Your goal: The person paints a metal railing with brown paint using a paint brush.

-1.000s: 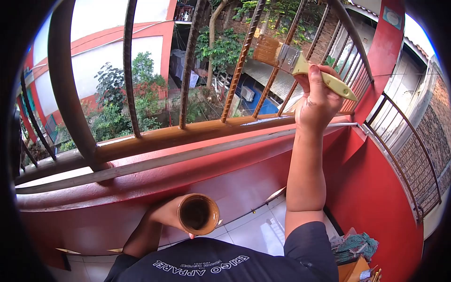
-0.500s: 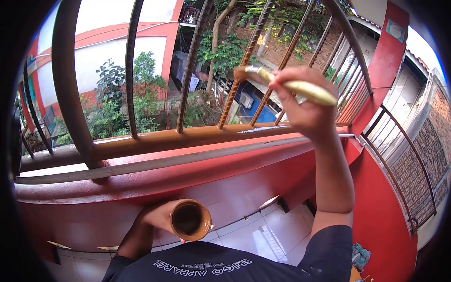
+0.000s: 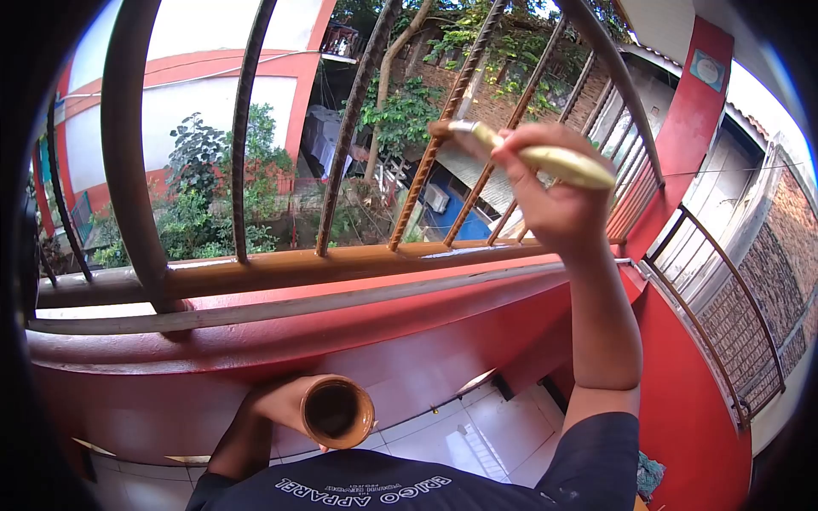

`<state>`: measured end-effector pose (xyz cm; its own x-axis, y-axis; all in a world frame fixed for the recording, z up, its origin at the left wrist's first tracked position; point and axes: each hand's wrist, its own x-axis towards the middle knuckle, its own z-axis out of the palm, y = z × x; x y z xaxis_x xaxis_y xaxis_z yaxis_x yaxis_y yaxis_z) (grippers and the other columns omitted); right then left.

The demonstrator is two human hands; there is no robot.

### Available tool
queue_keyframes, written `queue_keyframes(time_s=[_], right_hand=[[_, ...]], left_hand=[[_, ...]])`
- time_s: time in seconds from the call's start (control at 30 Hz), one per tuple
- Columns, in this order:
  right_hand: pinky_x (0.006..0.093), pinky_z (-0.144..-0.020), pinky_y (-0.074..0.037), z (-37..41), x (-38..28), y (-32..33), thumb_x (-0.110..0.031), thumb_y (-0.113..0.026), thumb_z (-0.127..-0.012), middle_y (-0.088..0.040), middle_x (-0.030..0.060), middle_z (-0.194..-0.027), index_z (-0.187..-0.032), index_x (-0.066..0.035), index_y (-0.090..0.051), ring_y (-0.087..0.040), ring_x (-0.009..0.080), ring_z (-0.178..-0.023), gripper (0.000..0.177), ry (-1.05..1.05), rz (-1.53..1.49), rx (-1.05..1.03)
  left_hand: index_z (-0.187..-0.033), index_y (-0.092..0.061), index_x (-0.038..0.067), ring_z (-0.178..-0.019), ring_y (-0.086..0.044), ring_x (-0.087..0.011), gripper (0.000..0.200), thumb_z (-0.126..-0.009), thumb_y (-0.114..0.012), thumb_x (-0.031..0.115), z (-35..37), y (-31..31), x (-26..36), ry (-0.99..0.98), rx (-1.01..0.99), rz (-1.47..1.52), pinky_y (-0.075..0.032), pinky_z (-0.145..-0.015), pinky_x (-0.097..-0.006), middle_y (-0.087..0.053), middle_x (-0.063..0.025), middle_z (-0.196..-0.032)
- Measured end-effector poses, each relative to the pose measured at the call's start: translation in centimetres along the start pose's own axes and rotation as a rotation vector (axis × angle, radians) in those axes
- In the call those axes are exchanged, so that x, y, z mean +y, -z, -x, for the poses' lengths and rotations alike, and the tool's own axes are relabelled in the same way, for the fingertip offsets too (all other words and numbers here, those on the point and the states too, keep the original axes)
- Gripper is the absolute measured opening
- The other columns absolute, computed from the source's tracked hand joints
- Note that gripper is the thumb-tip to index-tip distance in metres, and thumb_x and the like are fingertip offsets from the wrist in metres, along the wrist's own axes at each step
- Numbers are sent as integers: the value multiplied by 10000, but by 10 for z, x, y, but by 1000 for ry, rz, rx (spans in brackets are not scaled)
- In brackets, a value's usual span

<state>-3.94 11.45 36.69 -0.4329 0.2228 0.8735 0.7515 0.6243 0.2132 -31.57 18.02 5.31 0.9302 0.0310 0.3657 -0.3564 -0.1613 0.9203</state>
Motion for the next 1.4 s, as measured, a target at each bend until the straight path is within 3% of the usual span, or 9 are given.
queue_keyframes(time_s=[0.1,0.23,0.37,0.43,0.63,1.13,1.23,1.3,1.4], right_hand=[[207,-721,-523,-25,12,22,14,-715,-868,-687,57,-922,-935,4,-677,-649,92,-832,78,-123,42,197],[268,-756,-565,-18,11,13,28,-714,-856,-705,108,-921,-925,1,-675,-703,182,-877,84,152,167,354],[285,-694,-573,3,-10,-18,23,-782,-751,-714,120,-859,-890,-49,-682,-723,215,-796,186,357,454,39],[294,-688,-574,21,-21,-23,28,-786,-736,-710,110,-840,-880,-45,-681,-722,216,-796,192,294,359,-19],[253,-691,-583,6,0,-20,5,-667,-898,-685,113,-910,-979,24,-629,-685,149,-796,92,-240,-428,589],[286,-673,-623,-3,31,-3,-32,-669,-895,-684,117,-900,-947,17,-645,-696,168,-774,76,-385,-399,679],[274,-721,-594,-9,21,-16,-23,-706,-878,-701,116,-932,-929,5,-657,-698,180,-813,76,-11,-99,593],[290,-689,-564,0,0,-19,20,-744,-805,-717,109,-883,-895,-40,-685,-714,201,-798,123,197,287,261],[301,-645,-550,20,-28,-13,40,-747,-741,-707,104,-815,-841,-45,-686,-713,224,-753,144,112,129,-142]], left_hand=[[-1385,-431,31,-1191,-528,-156,956,-599,-955,171,0,0,1,-1,3,30,-434,-1034,-353,-567,-78,-1298],[-1382,-434,31,-1186,-532,-156,950,-599,-954,170,1,0,2,-6,-3,2,-438,-1030,-351,-567,-75,-1300],[-1385,-429,31,-1187,-533,-157,954,-601,-954,173,0,0,3,8,-16,18,-435,-1033,-351,-567,-75,-1301],[-1385,-430,31,-1188,-532,-157,954,-601,-954,173,1,1,4,12,-7,19,-433,-1036,-351,-568,-76,-1299],[-1382,-436,29,-1192,-531,-159,951,-599,-956,177,-1,-1,4,25,-8,20,-429,-1038,-351,-571,-76,-1295],[-1388,-433,31,-1193,-527,-155,961,-596,-957,178,5,0,1,43,12,-12,-433,-1031,-350,-565,-73,-1300],[-1390,-432,33,-1194,-525,-155,958,-600,-955,176,0,0,1,30,-15,-14,-433,-1030,-349,-563,-74,-1303],[-1391,-431,34,-1195,-525,-156,958,-601,-954,176,1,-1,4,25,-15,-6,-432,-1031,-349,-564,-74,-1301],[-1391,-431,33,-1199,-523,-157,955,-604,-953,176,3,-1,1,31,1,-3,-427,-1035,-349,-564,-74,-1302]])
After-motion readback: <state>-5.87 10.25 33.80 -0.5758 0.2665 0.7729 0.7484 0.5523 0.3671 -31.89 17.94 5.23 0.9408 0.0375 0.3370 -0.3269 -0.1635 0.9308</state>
